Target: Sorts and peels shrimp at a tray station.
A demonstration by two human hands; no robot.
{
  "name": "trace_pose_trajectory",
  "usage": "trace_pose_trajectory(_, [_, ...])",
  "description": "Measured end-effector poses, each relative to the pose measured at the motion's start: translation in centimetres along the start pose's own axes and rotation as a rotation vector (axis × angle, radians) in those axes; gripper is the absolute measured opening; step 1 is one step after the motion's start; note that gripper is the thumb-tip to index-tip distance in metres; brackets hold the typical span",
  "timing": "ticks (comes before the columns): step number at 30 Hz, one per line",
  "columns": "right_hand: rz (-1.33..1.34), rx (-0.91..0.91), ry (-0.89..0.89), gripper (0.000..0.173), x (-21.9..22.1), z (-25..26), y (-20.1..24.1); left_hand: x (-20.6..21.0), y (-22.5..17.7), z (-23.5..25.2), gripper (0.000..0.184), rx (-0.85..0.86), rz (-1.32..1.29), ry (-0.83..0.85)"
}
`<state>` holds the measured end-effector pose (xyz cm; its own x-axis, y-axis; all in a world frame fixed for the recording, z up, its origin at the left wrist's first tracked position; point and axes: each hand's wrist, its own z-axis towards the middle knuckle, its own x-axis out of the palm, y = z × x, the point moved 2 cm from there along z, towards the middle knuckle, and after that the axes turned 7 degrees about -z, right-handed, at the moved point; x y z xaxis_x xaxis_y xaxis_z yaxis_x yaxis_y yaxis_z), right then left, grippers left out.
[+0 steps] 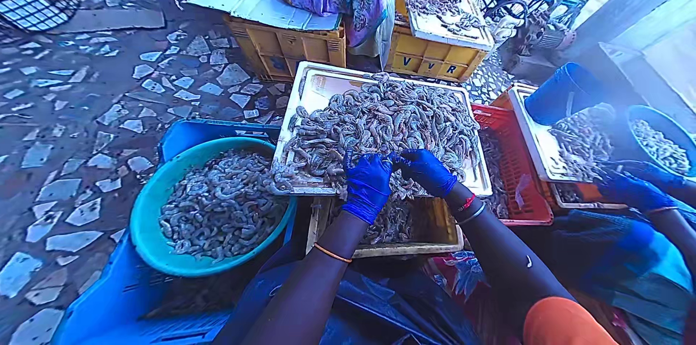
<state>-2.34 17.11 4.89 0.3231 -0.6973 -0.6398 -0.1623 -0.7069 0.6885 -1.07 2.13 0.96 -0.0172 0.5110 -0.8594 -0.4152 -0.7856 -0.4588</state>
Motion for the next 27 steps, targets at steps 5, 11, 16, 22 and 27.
trace_pose_trajectory(5, [0.030,-0.059,0.049,0.025,0.2,-0.5,0.6,-0.4,0.2,0.1,0.019,-0.053,-0.038,-0.044])
trace_pose_trajectory(11, [-0.237,-0.137,-0.054,0.025,0.3,-0.7,1.2,-1.9,0.6,0.0,0.025,-0.304,-0.402,-0.055])
trace_pose_trajectory(16, [-0.133,-0.142,-0.041,0.026,0.4,-1.0,0.4,-2.8,3.8,0.4,0.029,-0.596,-0.584,0.029])
trace_pose_trajectory(22, [-0.013,-0.120,-0.078,0.024,0.3,-1.3,0.0,-1.8,3.4,0.2,0.037,-0.213,-0.893,0.250])
trace_pose_trajectory(27, [0.469,-0.113,-0.150,0.022,0.8,-1.3,-0.2,-1.8,2.3,0.5,0.033,-0.307,-0.469,0.302])
